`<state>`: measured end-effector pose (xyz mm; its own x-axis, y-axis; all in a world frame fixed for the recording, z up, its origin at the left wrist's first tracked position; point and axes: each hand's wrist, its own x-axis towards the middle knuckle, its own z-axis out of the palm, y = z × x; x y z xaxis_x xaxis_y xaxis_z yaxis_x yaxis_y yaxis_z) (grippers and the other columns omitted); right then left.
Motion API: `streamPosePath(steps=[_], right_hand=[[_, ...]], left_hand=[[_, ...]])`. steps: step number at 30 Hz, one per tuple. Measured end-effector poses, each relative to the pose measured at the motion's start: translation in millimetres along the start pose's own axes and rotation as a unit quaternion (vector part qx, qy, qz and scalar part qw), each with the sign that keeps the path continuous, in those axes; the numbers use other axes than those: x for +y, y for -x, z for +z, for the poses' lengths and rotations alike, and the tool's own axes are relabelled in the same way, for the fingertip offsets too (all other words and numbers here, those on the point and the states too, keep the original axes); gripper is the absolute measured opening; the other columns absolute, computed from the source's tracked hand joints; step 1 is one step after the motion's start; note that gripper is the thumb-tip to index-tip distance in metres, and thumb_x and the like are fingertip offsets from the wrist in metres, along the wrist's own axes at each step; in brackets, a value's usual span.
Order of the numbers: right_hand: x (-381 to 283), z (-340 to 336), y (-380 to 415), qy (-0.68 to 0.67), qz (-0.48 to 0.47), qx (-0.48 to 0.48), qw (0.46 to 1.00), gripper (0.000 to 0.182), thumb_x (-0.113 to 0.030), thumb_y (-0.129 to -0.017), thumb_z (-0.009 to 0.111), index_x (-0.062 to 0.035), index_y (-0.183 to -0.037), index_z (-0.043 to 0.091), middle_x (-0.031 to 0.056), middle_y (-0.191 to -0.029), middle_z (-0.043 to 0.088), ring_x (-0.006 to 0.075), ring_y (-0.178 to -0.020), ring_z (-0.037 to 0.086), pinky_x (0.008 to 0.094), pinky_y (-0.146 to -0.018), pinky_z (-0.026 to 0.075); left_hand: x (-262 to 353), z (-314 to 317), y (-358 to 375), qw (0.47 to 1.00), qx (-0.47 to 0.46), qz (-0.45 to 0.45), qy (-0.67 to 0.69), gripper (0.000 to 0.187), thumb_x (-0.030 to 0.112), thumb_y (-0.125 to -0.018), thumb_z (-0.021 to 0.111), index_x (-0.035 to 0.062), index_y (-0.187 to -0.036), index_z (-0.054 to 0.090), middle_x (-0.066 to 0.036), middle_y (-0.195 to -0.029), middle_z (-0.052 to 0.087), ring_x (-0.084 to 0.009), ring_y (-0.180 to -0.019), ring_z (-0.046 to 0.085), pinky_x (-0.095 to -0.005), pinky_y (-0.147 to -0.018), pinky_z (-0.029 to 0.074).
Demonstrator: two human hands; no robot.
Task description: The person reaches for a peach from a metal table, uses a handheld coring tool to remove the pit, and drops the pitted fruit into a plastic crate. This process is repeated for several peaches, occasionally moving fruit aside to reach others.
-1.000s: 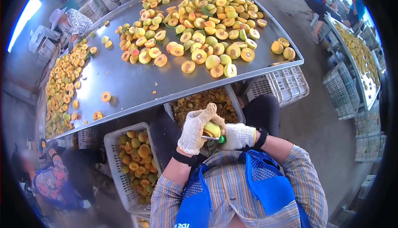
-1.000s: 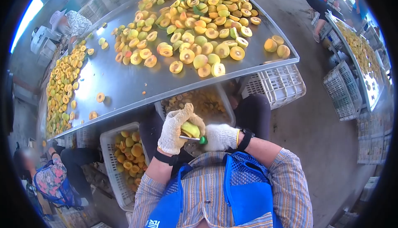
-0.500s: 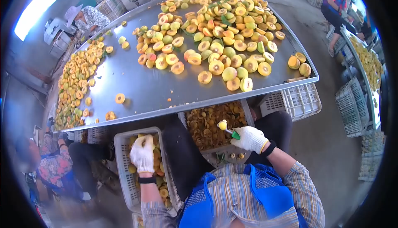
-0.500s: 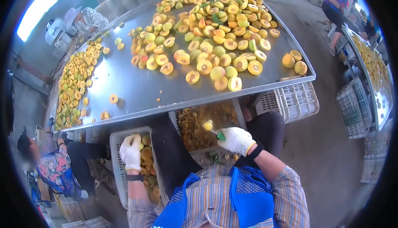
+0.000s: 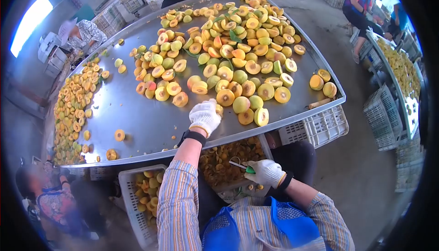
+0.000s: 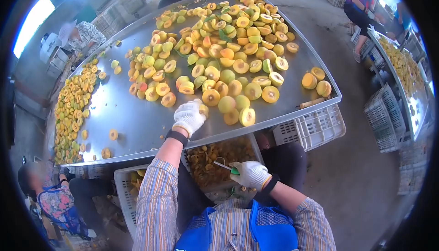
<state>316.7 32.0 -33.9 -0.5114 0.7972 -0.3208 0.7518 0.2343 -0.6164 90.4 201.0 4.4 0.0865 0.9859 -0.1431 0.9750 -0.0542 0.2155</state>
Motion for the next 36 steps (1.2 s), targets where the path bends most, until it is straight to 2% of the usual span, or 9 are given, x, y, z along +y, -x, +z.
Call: streamPosePath(steps=[2,5,6,8,14,15,23,32,36], right_hand=[[-15,-21,3,0.014,0.036,-0.023,0.999,0.049,-0.041,-0.089,0.063,-0.0127,-0.130,0.062,0.0167,-0.080,0.070,0.0343,-0.074,0.071,0.0440,-0.069,0.057],[-37,-49,16,-0.079,0.051,-0.004,0.996,0.056,-0.047,-0.090,0.064,-0.0229,-0.140,0.055,0.0141,-0.082,0.071,0.0324,-0.075,0.071,0.0422,-0.069,0.057],[-42,-51,19,-0.080,0.046,-0.004,0.996,0.056,-0.047,-0.090,0.064,-0.0229,-0.140,0.055,0.0141,-0.082,0.071,0.0324,-0.075,0.071,0.0422,-0.069,0.057],[-51,-51,23,-0.094,0.015,0.088,0.991,0.052,-0.044,-0.087,0.071,-0.0214,-0.132,0.062,0.0128,-0.083,0.072,0.0325,-0.077,0.072,0.0400,-0.070,0.058],[-79,-51,33,-0.049,-0.059,0.155,0.985,0.056,-0.042,-0.089,0.069,-0.0191,-0.139,0.056,0.0131,-0.073,0.069,0.0335,-0.066,0.069,0.0410,-0.060,0.056],[-81,-49,34,-0.038,-0.073,0.160,0.984,0.055,-0.042,-0.089,0.069,-0.0170,-0.137,0.057,0.0133,-0.073,0.069,0.0334,-0.065,0.069,0.0410,-0.059,0.056],[-88,-39,44,0.042,-0.105,0.157,0.981,0.045,-0.045,-0.088,0.069,-0.0108,-0.117,0.065,0.0124,-0.073,0.069,0.0316,-0.064,0.069,0.0405,-0.059,0.056],[-71,-10,40,-0.049,-0.058,0.049,0.996,0.029,-0.036,-0.088,0.070,-0.0127,-0.105,0.072,0.0120,-0.072,0.069,0.0322,-0.064,0.068,0.0398,-0.060,0.057],[-65,-28,38,0.055,-0.121,0.099,0.986,0.029,-0.030,-0.077,0.076,-0.0123,-0.100,0.073,0.0132,-0.071,0.068,0.0329,-0.064,0.068,0.0397,-0.059,0.056]], left_hand=[[4,-4,11,1.000,-0.014,0.003,0.000,0.047,0.035,-0.083,0.069,0.0034,-0.117,0.062,-0.019,-0.103,0.070,-0.0307,-0.101,0.068,-0.0435,-0.089,0.052],[-14,-4,34,0.879,-0.097,-0.030,0.466,0.037,0.006,-0.078,0.069,0.0013,-0.113,0.063,-0.012,-0.102,0.070,-0.0233,-0.095,0.069,-0.0360,-0.079,0.058],[-13,-6,50,0.880,-0.094,-0.032,0.464,0.037,0.006,-0.078,0.069,0.0013,-0.113,0.063,-0.012,-0.102,0.070,-0.0233,-0.095,0.069,-0.0360,-0.079,0.058],[-6,-14,88,0.575,-0.019,-0.021,0.817,0.041,0.004,-0.081,0.064,0.0006,-0.122,0.060,-0.017,-0.114,0.066,-0.0295,-0.094,0.068,-0.0398,-0.076,0.059],[16,-2,162,0.403,0.039,0.003,0.914,0.038,0.026,-0.100,0.054,-0.0013,-0.126,0.057,-0.020,-0.122,0.062,-0.0312,-0.094,0.067,-0.0417,-0.079,0.059],[21,-3,172,0.442,0.055,-0.020,0.895,0.045,0.037,-0.104,0.048,-0.0006,-0.127,0.057,-0.021,-0.120,0.063,-0.0306,-0.093,0.067,-0.0393,-0.079,0.058],[39,-9,214,0.480,0.017,-0.048,0.876,0.050,0.048,-0.102,0.052,0.0035,-0.122,0.062,-0.016,-0.110,0.067,-0.0197,-0.084,0.064,-0.0287,-0.066,0.050],[55,0,227,0.439,0.035,-0.048,0.897,0.058,0.055,-0.102,0.047,-0.0004,-0.113,0.063,-0.015,-0.099,0.067,-0.0270,-0.089,0.067,-0.0392,-0.078,0.058],[68,2,231,0.425,0.052,-0.095,0.898,0.057,0.053,-0.101,0.050,-0.0018,-0.110,0.064,-0.016,-0.098,0.068,-0.0276,-0.089,0.067,-0.0384,-0.078,0.058]])
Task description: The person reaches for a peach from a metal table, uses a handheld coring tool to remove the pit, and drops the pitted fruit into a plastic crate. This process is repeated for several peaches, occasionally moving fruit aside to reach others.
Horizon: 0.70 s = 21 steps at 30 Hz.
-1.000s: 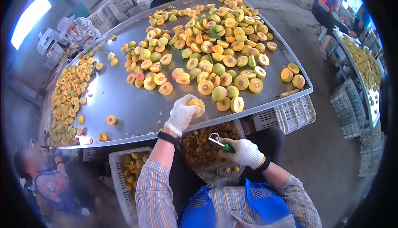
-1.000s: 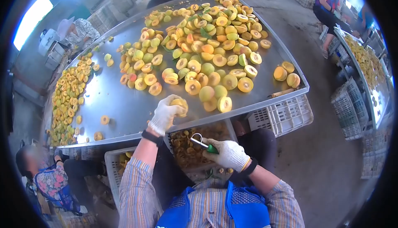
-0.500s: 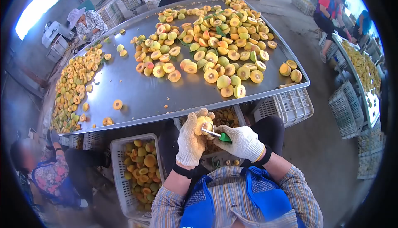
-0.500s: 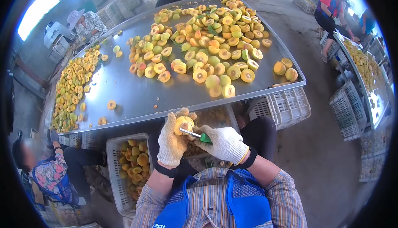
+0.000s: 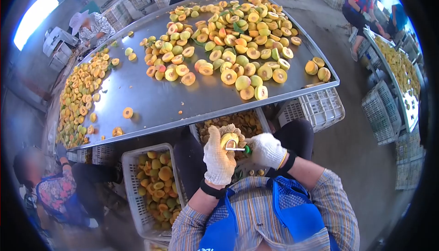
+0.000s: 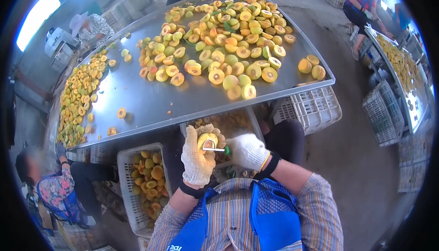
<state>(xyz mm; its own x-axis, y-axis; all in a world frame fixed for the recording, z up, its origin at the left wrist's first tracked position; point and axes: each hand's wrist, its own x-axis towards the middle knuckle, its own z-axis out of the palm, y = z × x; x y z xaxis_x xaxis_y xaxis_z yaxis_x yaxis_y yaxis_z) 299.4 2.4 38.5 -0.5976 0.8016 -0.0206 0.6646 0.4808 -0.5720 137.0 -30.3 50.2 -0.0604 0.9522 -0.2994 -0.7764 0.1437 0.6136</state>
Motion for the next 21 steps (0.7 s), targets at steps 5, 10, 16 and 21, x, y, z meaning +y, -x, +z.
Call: streamPosePath(steps=[5,10,16,21], right_hand=[[7,26,10,-0.064,0.022,-0.049,0.996,0.025,-0.035,-0.081,0.074,-0.0104,-0.086,0.070,0.0124,-0.064,0.065,0.0332,-0.061,0.067,0.0408,-0.058,0.055],[-12,19,12,-0.052,0.066,-0.080,0.993,0.033,-0.039,-0.085,0.069,-0.0069,-0.078,0.069,0.0145,-0.067,0.066,0.0310,-0.064,0.068,0.0412,-0.064,0.056],[2,31,11,0.033,-0.072,-0.066,0.995,0.031,-0.038,-0.085,0.068,-0.0086,-0.079,0.071,0.0131,-0.066,0.065,0.0298,-0.063,0.067,0.0417,-0.059,0.054],[-1,47,20,-0.447,-0.038,-0.126,0.885,0.017,-0.021,-0.083,0.074,-0.0053,-0.088,0.073,0.0054,-0.075,0.069,0.0172,-0.065,0.065,0.0337,-0.060,0.053]], left_hand=[[3,2,0,0.999,-0.001,-0.004,-0.043,0.047,0.044,-0.101,0.056,-0.0019,-0.107,0.067,-0.016,-0.096,0.069,-0.0272,-0.083,0.069,-0.0371,-0.072,0.059],[3,5,-4,0.998,-0.015,0.006,-0.064,0.038,0.035,-0.100,0.060,-0.0022,-0.102,0.069,-0.016,-0.090,0.070,-0.0257,-0.075,0.068,-0.0357,-0.063,0.057],[10,-4,-11,0.990,-0.132,-0.021,-0.053,0.037,0.033,-0.096,0.059,-0.0022,-0.092,0.068,-0.018,-0.081,0.068,-0.0276,-0.068,0.066,-0.0368,-0.060,0.053],[17,1,-10,0.973,-0.165,-0.074,-0.145,0.040,0.029,-0.098,0.054,-0.0024,-0.076,0.066,-0.019,-0.074,0.067,-0.0262,-0.062,0.064,-0.0324,-0.054,0.050]])
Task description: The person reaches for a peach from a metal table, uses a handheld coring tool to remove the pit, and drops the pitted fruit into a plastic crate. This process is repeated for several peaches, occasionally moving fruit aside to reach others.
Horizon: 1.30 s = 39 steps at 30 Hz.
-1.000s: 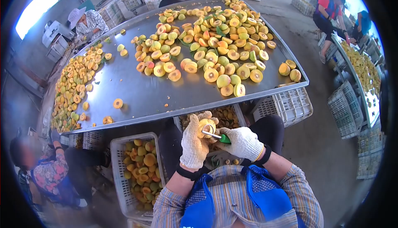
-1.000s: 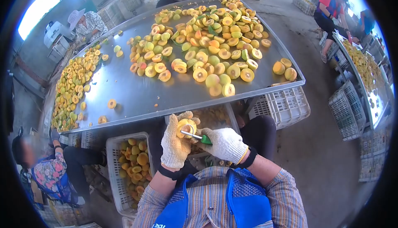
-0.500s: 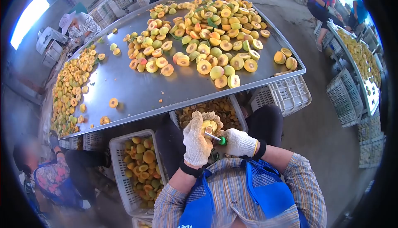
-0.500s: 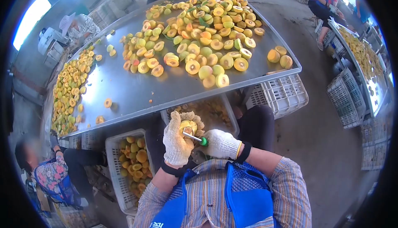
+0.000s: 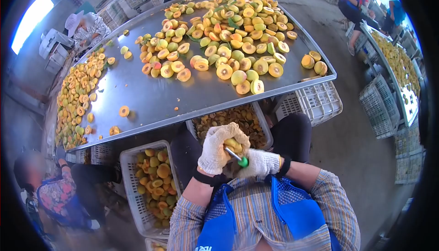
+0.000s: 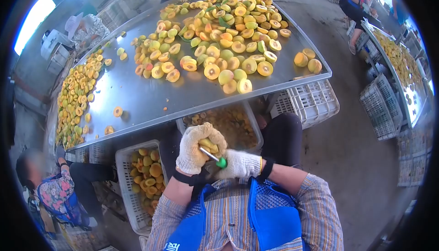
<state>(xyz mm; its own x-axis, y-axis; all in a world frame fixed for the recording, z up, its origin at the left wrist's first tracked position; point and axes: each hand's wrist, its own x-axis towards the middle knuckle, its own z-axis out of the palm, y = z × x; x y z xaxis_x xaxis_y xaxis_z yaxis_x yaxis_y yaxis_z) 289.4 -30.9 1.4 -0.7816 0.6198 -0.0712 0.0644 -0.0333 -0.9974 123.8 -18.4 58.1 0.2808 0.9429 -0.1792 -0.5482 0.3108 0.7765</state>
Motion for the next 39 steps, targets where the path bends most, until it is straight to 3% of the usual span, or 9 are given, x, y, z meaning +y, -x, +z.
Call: streamPosePath(steps=[1,3,6,9,11,19,25,30,39], right_hand=[[-29,1,4,-0.075,0.160,-0.079,0.981,0.017,-0.015,-0.082,0.077,-0.0059,-0.096,0.076,0.0032,-0.080,0.070,0.0122,-0.073,0.064,0.0297,-0.067,0.053],[-23,5,2,-0.076,0.077,-0.097,0.989,0.022,-0.014,-0.083,0.076,-0.0059,-0.103,0.077,0.0037,-0.083,0.071,0.0116,-0.072,0.063,0.0279,-0.065,0.051],[-3,-2,-5,-0.114,0.101,-0.113,0.982,0.025,-0.015,-0.085,0.072,-0.0027,-0.106,0.076,0.0039,-0.077,0.071,0.0097,-0.059,0.061,0.0238,-0.056,0.049],[-12,-25,-9,0.059,0.259,-0.009,0.964,0.027,-0.025,-0.084,0.072,-0.0065,-0.103,0.075,0.0107,-0.075,0.071,0.0186,-0.064,0.069,0.0304,-0.060,0.054],[-3,-31,-13,0.410,0.196,0.091,0.886,0.033,-0.034,-0.084,0.068,-0.0086,-0.105,0.072,0.0160,-0.082,0.072,0.0314,-0.075,0.071,0.0413,-0.069,0.056],[-41,-16,-31,0.302,0.210,0.086,0.926,0.039,-0.039,-0.085,0.069,-0.0129,-0.114,0.071,0.0160,-0.092,0.072,0.0341,-0.081,0.071,0.0416,-0.077,0.056],[-55,4,-50,0.312,-0.165,0.175,0.919,0.059,-0.029,-0.073,0.086,-0.0145,-0.126,0.067,0.0079,-0.080,0.071,0.0288,-0.068,0.070,0.0359,-0.061,0.056],[-56,-14,-50,0.482,-0.127,0.063,0.864,0.026,-0.030,-0.073,0.076,-0.0144,-0.089,0.062,0.0097,-0.071,0.066,0.0336,-0.068,0.068,0.0455,-0.059,0.054],[-39,-12,-29,0.311,-0.141,0.103,0.934,0.026,-0.019,-0.082,0.070,-0.0118,-0.107,0.071,0.0145,-0.082,0.070,0.0343,-0.072,0.070,0.0421,-0.064,0.057]], left_hand=[[-6,-4,-2,0.994,-0.080,-0.003,0.070,0.044,0.032,-0.099,0.052,-0.0023,-0.075,0.066,-0.020,-0.074,0.067,-0.0269,-0.062,0.063,-0.0322,-0.054,0.049],[-17,-5,-9,0.976,-0.139,0.032,0.165,0.051,0.041,-0.101,0.048,-0.0023,-0.078,0.066,-0.021,-0.075,0.066,-0.0291,-0.065,0.064,-0.0346,-0.055,0.050],[-7,-7,-14,0.975,0.125,0.074,0.169,0.068,0.061,-0.100,0.041,-0.0027,-0.099,0.066,-0.020,-0.088,0.067,-0.0330,-0.076,0.066,-0.0399,-0.064,0.055],[2,-55,-6,0.962,0.096,0.132,0.217,0.066,0.059,-0.099,0.045,-0.0020,-0.109,0.066,-0.020,-0.101,0.068,-0.0341,-0.088,0.068,-0.0428,-0.075,0.059],[18,-70,14,0.963,0.132,0.157,0.173,0.059,0.055,-0.099,0.048,-0.0004,-0.108,0.067,-0.018,-0.099,0.068,-0.0322,-0.086,0.067,-0.0385,-0.070,0.058],[48,-107,75,0.930,0.292,0.196,0.108,0.046,0.047,-0.101,0.052,0.0049,-0.113,0.065,-0.013,-0.095,0.068,-0.0264,-0.081,0.067,-0.0338,-0.065,0.055],[14,-36,34,0.963,0.218,0.080,0.134,0.049,0.045,-0.103,0.050,0.0007,-0.118,0.064,-0.014,-0.104,0.068,-0.0250,-0.096,0.066,-0.0355,-0.087,0.056],[-21,-20,21,0.973,0.194,-0.018,0.122,0.045,0.045,-0.103,0.050,0.0030,-0.111,0.065,-0.008,-0.101,0.068,-0.0169,-0.093,0.065,-0.0301,-0.088,0.053],[-28,-38,32,0.980,0.189,-0.056,0.022,0.051,0.046,-0.103,0.050,-0.0025,-0.109,0.066,-0.010,-0.095,0.070,-0.0186,-0.086,0.068,-0.0300,-0.073,0.056]])
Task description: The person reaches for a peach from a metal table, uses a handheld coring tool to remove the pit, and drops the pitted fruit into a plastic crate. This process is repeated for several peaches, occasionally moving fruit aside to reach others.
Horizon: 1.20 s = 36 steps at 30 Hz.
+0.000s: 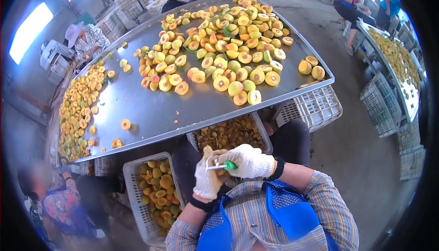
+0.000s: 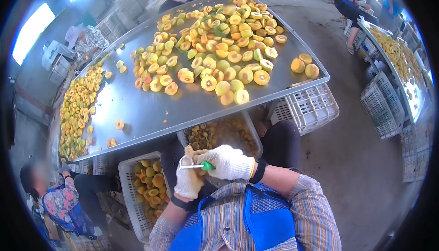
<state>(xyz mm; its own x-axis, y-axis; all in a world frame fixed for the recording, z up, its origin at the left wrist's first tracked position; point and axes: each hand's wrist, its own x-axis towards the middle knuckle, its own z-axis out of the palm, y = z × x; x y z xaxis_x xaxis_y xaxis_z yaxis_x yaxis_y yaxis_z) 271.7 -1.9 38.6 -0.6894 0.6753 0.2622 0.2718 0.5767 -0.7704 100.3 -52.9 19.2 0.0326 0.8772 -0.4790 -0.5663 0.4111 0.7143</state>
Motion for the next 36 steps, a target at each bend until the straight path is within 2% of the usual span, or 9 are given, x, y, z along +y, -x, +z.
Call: streamPosePath(steps=[4,6,7,12,20,24,32,34,36], right_hand=[[18,-29,15,0.146,0.157,-0.031,0.976,0.031,-0.028,-0.086,0.069,-0.0132,-0.113,0.071,0.0139,-0.078,0.071,0.0332,-0.069,0.069,0.0427,-0.062,0.056],[35,-32,29,0.160,0.145,-0.007,0.976,0.032,-0.029,-0.086,0.068,-0.0135,-0.114,0.070,0.0124,-0.076,0.070,0.0335,-0.065,0.068,0.0445,-0.060,0.054],[41,-34,32,0.178,0.168,-0.021,0.969,0.032,-0.027,-0.086,0.067,-0.0136,-0.115,0.068,0.0116,-0.074,0.070,0.0334,-0.065,0.068,0.0448,-0.059,0.054],[38,-36,28,0.156,0.218,-0.069,0.961,0.034,-0.019,-0.086,0.062,-0.0137,-0.119,0.064,0.0121,-0.072,0.069,0.0338,-0.064,0.069,0.0470,-0.057,0.054],[44,-35,36,0.127,0.205,-0.058,0.969,0.022,-0.020,-0.082,0.063,-0.0139,-0.102,0.069,0.0150,-0.074,0.068,0.0375,-0.069,0.069,0.0490,-0.061,0.054],[44,-36,37,0.108,0.177,-0.023,0.978,0.016,-0.019,-0.082,0.063,-0.0094,-0.094,0.066,0.0155,-0.074,0.066,0.0377,-0.072,0.068,0.0480,-0.062,0.053],[64,-11,40,0.084,0.184,-0.010,0.979,0.018,-0.023,-0.085,0.063,-0.0092,-0.096,0.066,0.0155,-0.077,0.067,0.0381,-0.074,0.067,0.0465,-0.063,0.053],[56,-16,42,0.085,0.196,-0.009,0.977,0.020,-0.024,-0.086,0.063,-0.0099,-0.099,0.066,0.0154,-0.078,0.067,0.0377,-0.074,0.067,0.0462,-0.064,0.053],[45,-19,46,0.059,0.177,0.045,0.981,0.033,-0.026,-0.090,0.061,-0.0175,-0.122,0.065,0.0158,-0.081,0.069,0.0370,-0.070,0.067,0.0453,-0.064,0.053]], left_hand=[[56,-67,26,0.909,0.130,0.003,-0.396,0.036,0.037,-0.095,0.062,0.0033,-0.107,0.066,-0.011,-0.099,0.070,-0.0224,-0.091,0.068,-0.0336,-0.073,0.055],[72,-87,33,0.316,0.283,0.233,-0.875,0.035,0.025,-0.086,0.069,0.0027,-0.113,0.063,-0.016,-0.103,0.067,-0.0309,-0.101,0.063,-0.0465,-0.088,0.051],[77,-84,24,0.314,0.283,0.238,-0.875,0.035,0.025,-0.086,0.069,0.0027,-0.113,0.063,-0.016,-0.103,0.067,-0.0309,-0.101,0.063,-0.0465,-0.088,0.051],[84,11,-69,0.426,0.064,0.540,-0.723,0.042,0.007,-0.078,0.074,0.0081,-0.118,0.062,-0.015,-0.114,0.064,-0.0373,-0.104,0.062,-0.0451,-0.092,0.051],[45,94,-230,0.336,-0.188,0.468,-0.795,0.049,0.016,-0.076,0.062,0.0132,-0.125,0.063,-0.010,-0.117,0.066,-0.0281,-0.117,0.058,-0.0421,-0.093,0.049],[52,88,-216,0.312,-0.114,0.387,-0.860,0.027,0.032,-0.068,0.073,0.0131,-0.088,0.070,-0.010,-0.088,0.065,-0.0309,-0.089,0.063,-0.0433,-0.079,0.051],[61,43,-198,0.594,-0.060,0.337,-0.728,0.022,0.025,-0.069,0.079,0.0100,-0.084,0.071,-0.012,-0.088,0.069,-0.0296,-0.076,0.066,-0.0410,-0.069,0.054],[68,35,-189,0.832,-0.071,0.312,-0.453,0.025,0.025,-0.076,0.073,0.0059,-0.092,0.070,-0.007,-0.087,0.069,-0.0208,-0.070,0.063,-0.0344,-0.064,0.052],[86,35,-150,0.941,-0.081,0.216,-0.246,0.034,0.030,-0.084,0.067,0.0037,-0.107,0.067,-0.002,-0.087,0.065,-0.0147,-0.072,0.060,-0.0302,-0.061,0.051]])
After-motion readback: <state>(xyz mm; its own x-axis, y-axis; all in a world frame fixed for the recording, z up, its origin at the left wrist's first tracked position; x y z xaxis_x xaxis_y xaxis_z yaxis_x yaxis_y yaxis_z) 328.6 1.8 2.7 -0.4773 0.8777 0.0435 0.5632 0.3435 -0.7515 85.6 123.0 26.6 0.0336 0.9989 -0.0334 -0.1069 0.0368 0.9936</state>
